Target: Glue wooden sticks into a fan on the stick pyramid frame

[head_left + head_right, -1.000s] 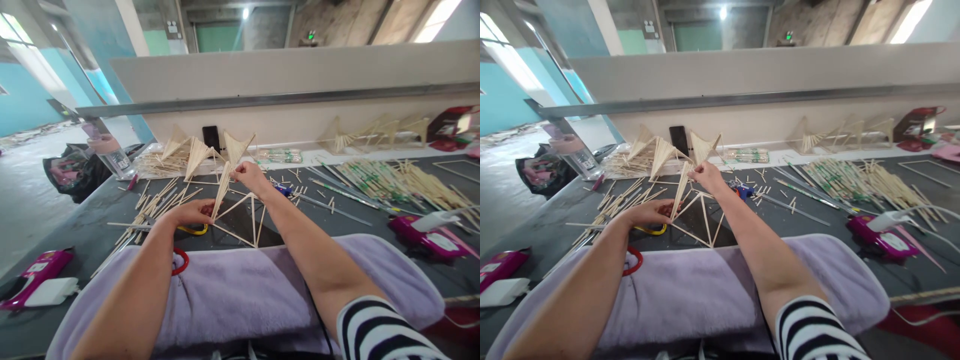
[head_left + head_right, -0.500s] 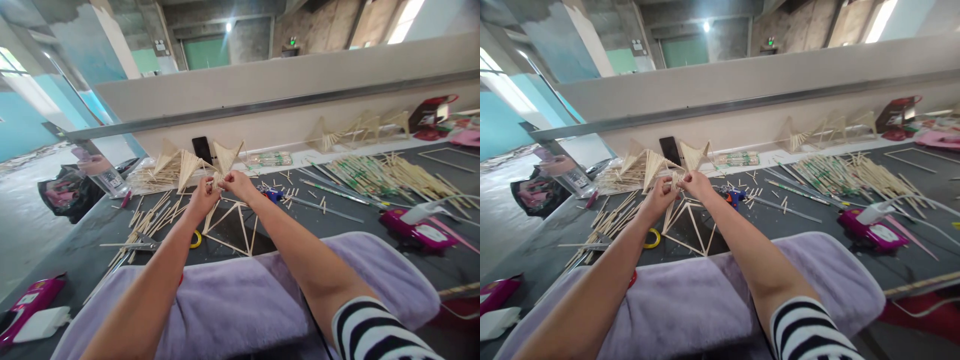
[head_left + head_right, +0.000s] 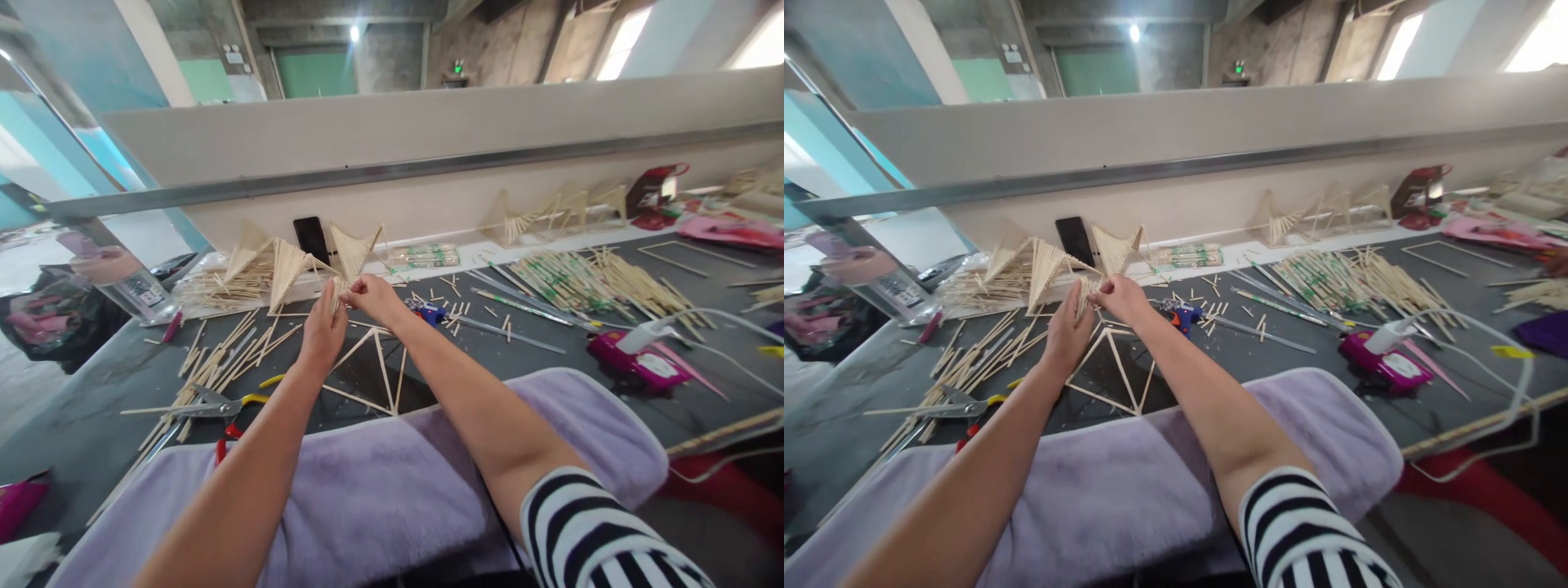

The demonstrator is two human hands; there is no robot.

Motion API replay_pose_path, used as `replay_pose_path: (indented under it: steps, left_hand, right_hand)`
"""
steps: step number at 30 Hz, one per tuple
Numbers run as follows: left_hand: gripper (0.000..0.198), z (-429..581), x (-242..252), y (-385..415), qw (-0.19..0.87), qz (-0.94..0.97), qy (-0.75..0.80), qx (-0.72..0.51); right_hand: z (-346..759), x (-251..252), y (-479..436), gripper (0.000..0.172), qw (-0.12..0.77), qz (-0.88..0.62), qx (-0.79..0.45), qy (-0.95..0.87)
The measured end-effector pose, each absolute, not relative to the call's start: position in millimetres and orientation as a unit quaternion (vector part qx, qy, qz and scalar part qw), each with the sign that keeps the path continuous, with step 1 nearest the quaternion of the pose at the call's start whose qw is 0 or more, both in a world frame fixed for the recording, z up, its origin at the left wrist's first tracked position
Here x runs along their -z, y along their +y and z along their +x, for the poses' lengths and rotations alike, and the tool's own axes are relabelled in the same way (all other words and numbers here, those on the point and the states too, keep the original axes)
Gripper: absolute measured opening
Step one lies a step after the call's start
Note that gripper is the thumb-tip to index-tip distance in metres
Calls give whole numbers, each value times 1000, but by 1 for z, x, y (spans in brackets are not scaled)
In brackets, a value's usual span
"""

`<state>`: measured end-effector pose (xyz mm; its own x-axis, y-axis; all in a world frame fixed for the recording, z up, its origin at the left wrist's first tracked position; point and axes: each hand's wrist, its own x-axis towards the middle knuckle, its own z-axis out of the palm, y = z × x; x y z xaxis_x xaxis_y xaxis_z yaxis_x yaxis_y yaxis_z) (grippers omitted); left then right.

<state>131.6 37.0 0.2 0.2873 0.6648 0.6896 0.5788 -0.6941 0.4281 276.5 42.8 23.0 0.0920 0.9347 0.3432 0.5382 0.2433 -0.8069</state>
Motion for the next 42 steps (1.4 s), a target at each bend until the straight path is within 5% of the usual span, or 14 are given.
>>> replay_pose_path:
  steps: [19, 30, 42]
  left_hand:
    - [51, 134, 7, 35, 30, 800, 388, -456]
    - [52, 133, 9, 37, 39, 801, 366, -472]
    - [53, 132, 10, 39, 37, 798, 373, -473]
  right_hand:
    - [294, -45, 29, 22, 491, -534, -355, -590]
    - [333, -110, -13, 17, 667, -464, -219, -540]
    - [356, -140, -59, 22, 735, -405, -84, -538]
